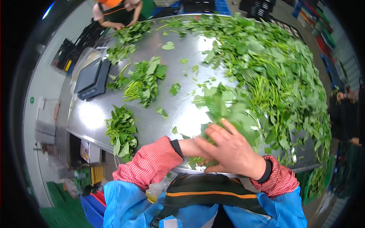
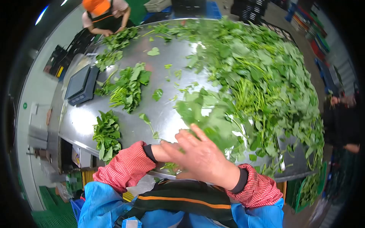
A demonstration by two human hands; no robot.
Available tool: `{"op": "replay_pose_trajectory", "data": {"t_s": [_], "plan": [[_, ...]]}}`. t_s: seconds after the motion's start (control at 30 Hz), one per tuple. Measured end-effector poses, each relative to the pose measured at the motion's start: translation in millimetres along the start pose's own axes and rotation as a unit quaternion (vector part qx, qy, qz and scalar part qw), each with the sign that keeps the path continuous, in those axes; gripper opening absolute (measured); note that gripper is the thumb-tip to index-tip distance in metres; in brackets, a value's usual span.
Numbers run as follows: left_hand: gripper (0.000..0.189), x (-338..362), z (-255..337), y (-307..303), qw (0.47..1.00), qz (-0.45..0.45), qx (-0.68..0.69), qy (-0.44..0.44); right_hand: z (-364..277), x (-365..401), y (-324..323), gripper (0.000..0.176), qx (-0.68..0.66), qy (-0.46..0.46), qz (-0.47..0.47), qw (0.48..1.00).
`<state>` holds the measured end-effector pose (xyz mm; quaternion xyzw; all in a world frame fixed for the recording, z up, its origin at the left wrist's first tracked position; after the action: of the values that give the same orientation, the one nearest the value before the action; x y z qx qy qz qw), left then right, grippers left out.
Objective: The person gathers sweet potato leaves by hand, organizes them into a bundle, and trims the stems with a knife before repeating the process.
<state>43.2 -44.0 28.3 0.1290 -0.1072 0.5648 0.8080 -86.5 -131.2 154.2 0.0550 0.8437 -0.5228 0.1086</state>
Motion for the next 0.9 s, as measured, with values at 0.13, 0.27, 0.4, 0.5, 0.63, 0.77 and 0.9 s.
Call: {"op": "replay_pose_trajectory", "data": {"t_s": [0.13, 0.27, 0.4, 0.5, 0.63, 0.77, 0.9], "plan": [[0.020, 33.8, 22.6, -13.3, 0.985, -0.101, 0.069, -0.123, 12.5, -17.4, 11.5, 0.094, 0.047, 0.018, -0.073, 0.996], [0.009, 69.2, 17.8, -38.7, 0.986, -0.050, 0.125, -0.097, 14.7, -44.6, 32.2, 0.092, 0.048, -0.008, -0.083, 0.995], [0.019, 100.3, 12.1, -72.2, 0.977, 0.051, 0.196, -0.067, 36.7, -89.7, 57.5, 0.086, 0.041, -0.062, -0.098, 0.992], [0.033, 117.8, -19.3, -108.0, 0.919, 0.236, 0.315, 0.024, 52.0, -130.9, 63.4, 0.082, 0.028, -0.062, -0.065, 0.996], [0.048, 115.5, -91.5, -146.5, 0.752, 0.633, 0.168, 0.076, 86.7, -191.9, 50.6, 0.076, 0.049, -0.010, 0.009, 0.999], [0.080, 65.5, -125.7, -153.2, 0.700, 0.670, -0.240, 0.059, 122.5, -270.4, 43.6, 0.072, 0.098, 0.059, 0.121, 0.986], [0.080, 29.6, -92.1, -115.6, 0.835, 0.455, -0.307, 0.049, 171.4, -351.6, 58.9, 0.067, 0.186, 0.078, 0.178, 0.963]]}}
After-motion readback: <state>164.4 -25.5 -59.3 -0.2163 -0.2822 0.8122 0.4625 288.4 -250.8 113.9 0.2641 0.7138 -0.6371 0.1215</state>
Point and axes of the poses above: each hand's wrist, its own x-axis away from the middle knuckle, its own y-axis out of the palm, z = x × y, the point moved 2 cm from there along -x, towards the middle knuckle, and after that the axes turned 4 degrees about z, right-handed, at the moved point
